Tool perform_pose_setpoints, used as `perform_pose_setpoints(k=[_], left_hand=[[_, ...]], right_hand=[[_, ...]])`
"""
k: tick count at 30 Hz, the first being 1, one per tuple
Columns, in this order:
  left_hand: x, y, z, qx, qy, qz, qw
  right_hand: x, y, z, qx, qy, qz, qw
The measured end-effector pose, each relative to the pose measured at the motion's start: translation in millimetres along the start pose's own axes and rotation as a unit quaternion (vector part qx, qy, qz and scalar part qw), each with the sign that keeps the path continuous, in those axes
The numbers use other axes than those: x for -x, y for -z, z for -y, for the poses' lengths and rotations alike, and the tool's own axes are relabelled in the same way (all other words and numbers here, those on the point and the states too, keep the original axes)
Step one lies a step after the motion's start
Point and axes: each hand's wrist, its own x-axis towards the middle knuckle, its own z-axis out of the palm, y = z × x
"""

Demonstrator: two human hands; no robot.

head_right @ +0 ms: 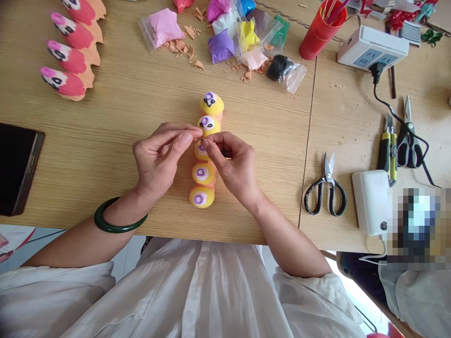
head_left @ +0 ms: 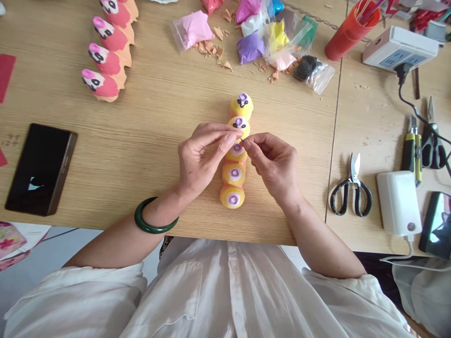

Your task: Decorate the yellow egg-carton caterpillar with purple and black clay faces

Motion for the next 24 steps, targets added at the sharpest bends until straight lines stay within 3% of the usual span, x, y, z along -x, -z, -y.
perform_pose_setpoints(k=[13, 24], left_hand=[[-0.3, -1.9, -5.5, 0.026, 0.031, -0.031, 0.999], [0.5, -2.1, -6.4, 0.010, 0.050, -0.018, 0.999]], right_hand=[[1.5, -0.7, 6.5, -0.011, 0.000, -0.017, 1.000], [0.8, -0.2, 5.7, -0.027, -0.018, -0.015, 0.999]])
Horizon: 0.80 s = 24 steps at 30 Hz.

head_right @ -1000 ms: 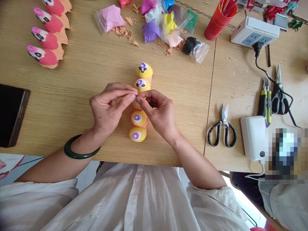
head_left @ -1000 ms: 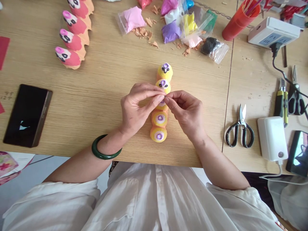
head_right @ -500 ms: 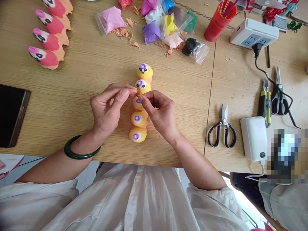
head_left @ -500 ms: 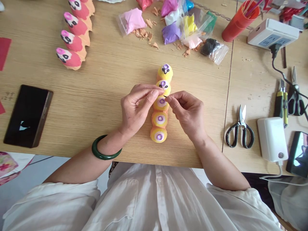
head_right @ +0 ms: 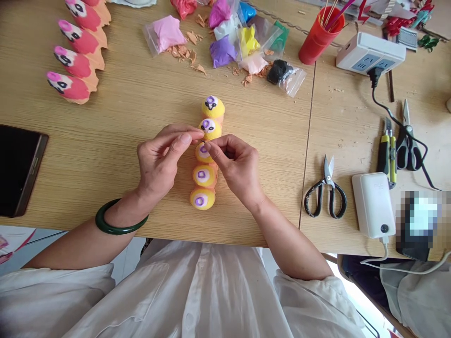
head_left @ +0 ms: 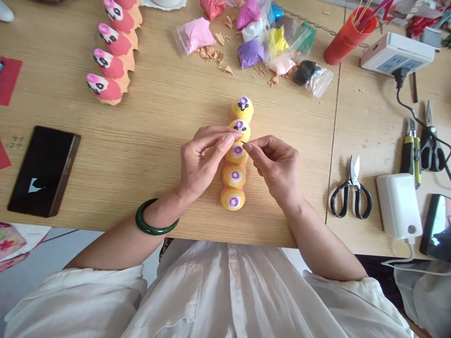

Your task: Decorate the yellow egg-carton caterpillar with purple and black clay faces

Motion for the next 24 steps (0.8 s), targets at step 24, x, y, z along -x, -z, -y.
perform_pose_setpoints(k=[24], left_hand=[[0.5, 2.6, 4.1, -0.029, -0.005, 0.011, 0.999]], right_hand=[[-2.7, 1.1, 2.9, -0.082, -0.108, 0.050, 0.989]])
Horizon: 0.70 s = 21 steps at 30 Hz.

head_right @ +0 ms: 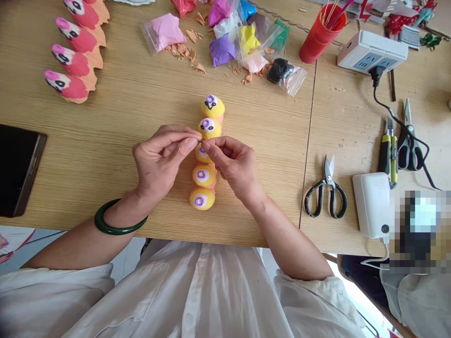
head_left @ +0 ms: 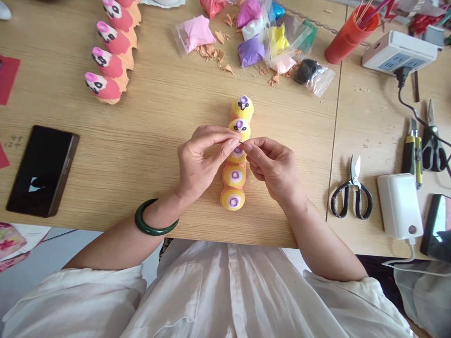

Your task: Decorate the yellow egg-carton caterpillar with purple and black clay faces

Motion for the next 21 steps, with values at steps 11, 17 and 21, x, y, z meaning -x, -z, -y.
perform_pose_setpoints(k=[11, 17, 21], left_hand=[[-0.6, -0.8, -2.2, 0.000, -0.002, 0.015, 1.000], [-0.2, -2.3, -0.3, 0.026, 0.005, 0.017, 1.000], [-0.8, -1.5, -4.3, 0.029, 0.006, 0.013, 0.999]], right_hand=[[-1.5, 0.2, -4.3, 0.024, 0.057, -0.015, 0.998], [0.2, 0.8, -2.9, 0.053, 0.073, -0.018, 0.996], [0.2, 0.7, -1.9, 0.064, 0.077, -0.021, 0.995]])
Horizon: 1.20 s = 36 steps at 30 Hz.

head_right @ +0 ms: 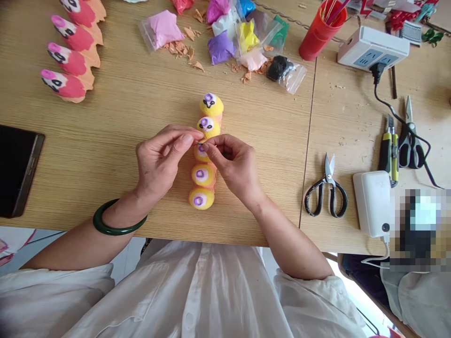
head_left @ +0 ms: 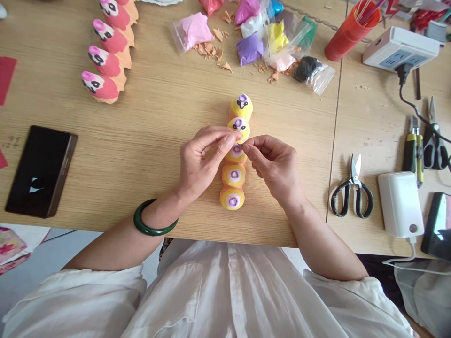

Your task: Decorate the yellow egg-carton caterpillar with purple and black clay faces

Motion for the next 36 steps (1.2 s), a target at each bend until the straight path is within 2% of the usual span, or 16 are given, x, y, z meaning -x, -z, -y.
perform_pose_setpoints(k=[6, 11, 17, 22, 36], left_hand=[[-1.6, 4.8, 1.3, -0.060, -0.039, 0.009, 0.997], [-1.9, 3.6, 5.6, -0.065, -0.082, 0.017, 0.994], [-1.7, 4.0, 3.8, -0.082, -0.096, 0.009, 0.992], [-1.6, 5.2, 3.1, -0.105, -0.104, 0.002, 0.989], [-4.0, 8.4, 7.1, -0.164, -0.212, 0.007, 0.963]], right_hand=[[-1.6, 0.7, -2.2, -0.036, -0.011, 0.005, 0.999], [-1.2, 0.3, -3.1, -0.045, -0.012, 0.016, 0.999], [0.3, 0.7, 0.3, -0.050, -0.054, 0.003, 0.997], [1.7, -0.1, 3.0, -0.050, -0.078, 0.021, 0.995], [0.5, 2.6, -2.8, 0.011, 0.027, 0.006, 1.000]])
